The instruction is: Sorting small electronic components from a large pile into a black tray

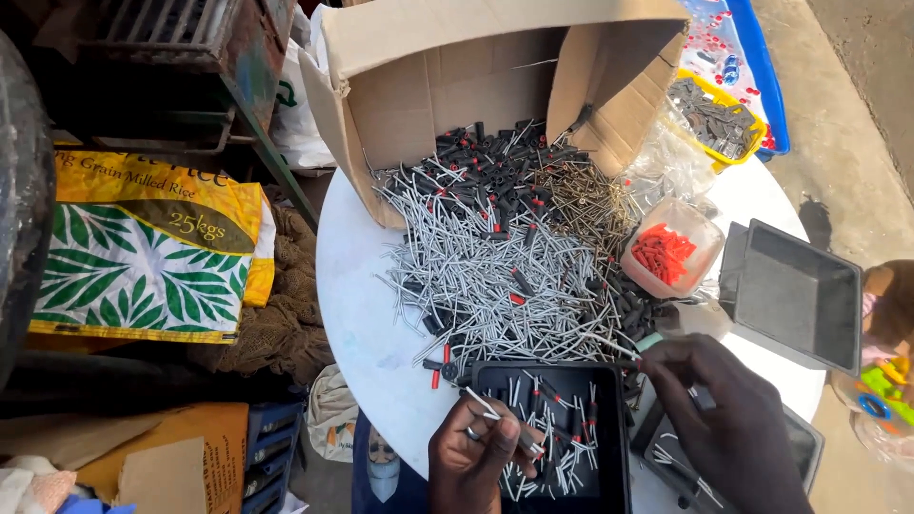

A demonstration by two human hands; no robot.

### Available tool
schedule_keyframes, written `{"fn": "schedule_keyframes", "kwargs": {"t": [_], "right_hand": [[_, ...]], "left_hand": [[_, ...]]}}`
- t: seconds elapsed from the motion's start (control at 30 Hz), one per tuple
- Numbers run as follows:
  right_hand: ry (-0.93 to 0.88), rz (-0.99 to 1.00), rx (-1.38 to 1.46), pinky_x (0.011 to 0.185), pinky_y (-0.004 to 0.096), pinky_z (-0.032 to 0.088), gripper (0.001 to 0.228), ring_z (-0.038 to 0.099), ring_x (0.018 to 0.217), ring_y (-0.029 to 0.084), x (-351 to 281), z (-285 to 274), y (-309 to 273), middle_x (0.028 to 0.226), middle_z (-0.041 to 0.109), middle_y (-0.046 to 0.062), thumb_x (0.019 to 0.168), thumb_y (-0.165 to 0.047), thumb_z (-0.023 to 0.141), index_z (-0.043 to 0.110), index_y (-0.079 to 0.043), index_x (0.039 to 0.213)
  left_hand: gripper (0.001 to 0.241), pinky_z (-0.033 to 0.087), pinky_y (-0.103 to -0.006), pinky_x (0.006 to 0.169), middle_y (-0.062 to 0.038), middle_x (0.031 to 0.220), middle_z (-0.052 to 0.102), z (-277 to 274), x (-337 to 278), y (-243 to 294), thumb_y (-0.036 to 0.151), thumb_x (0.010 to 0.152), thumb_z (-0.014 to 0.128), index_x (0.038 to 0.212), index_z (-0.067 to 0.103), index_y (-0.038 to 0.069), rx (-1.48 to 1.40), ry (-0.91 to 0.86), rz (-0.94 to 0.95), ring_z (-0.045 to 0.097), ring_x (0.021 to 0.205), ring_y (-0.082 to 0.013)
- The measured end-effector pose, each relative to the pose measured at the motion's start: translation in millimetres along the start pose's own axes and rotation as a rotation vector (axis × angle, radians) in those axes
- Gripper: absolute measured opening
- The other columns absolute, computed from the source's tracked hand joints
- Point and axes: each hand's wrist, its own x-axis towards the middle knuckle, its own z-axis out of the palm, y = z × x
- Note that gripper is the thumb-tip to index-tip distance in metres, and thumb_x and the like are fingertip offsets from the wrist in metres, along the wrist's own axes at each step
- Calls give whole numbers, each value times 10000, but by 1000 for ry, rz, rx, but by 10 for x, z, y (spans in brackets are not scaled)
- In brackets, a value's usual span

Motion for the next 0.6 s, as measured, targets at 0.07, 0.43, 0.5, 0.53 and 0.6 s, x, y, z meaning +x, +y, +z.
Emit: {"fn": "schedule_keyframes", "kwargs": {"t": [0.07, 0.43, 0.5, 0.53, 0.6], "right_hand": [[107, 116, 300, 767, 186, 514, 83, 705, 770, 60, -372, 7, -248, 823, 789, -20, 862, -86, 722, 792, -106, 902], [92, 181, 302, 669, 214, 503, 248, 707, 679, 61, -980, 239, -429, 793, 778, -49, 826, -101, 703, 814, -218, 1015], [69, 209, 324, 648, 220, 513, 257, 712, 666, 61, -1056, 334, -316, 792, 791, -49, 819, -106, 700, 824, -223, 1011], [109, 196, 299, 601, 205, 489, 244, 682, 624, 54, -1094, 404, -253, 763, 773, -43, 824, -99, 696, 810, -227, 999], [143, 184, 283, 554, 190, 466, 234, 653, 581, 48, -1133, 518, -265, 735, 755, -37, 829, -92, 692, 795, -231, 986]], "left_hand": [[301, 570, -366, 443, -307, 715, 757, 134, -24, 81, 190, 833, 804, 896, 652, -62, -71, 98, -139, 707, 596, -314], [329, 557, -378, 466, -351, 757, 749, 236, -65, 36, 193, 828, 798, 894, 608, -68, -166, 152, -195, 704, 563, -363], [334, 564, -381, 464, -354, 754, 749, 243, -77, 2, 182, 822, 805, 880, 599, -74, -187, 167, -179, 714, 566, -375], [334, 577, -381, 477, -349, 763, 750, 255, -85, -7, 192, 823, 805, 889, 605, -67, -196, 172, -161, 720, 592, -373], [334, 589, -381, 490, -345, 772, 752, 263, -104, -21, 201, 824, 806, 899, 611, -59, -198, 185, -142, 725, 618, -372]]}}
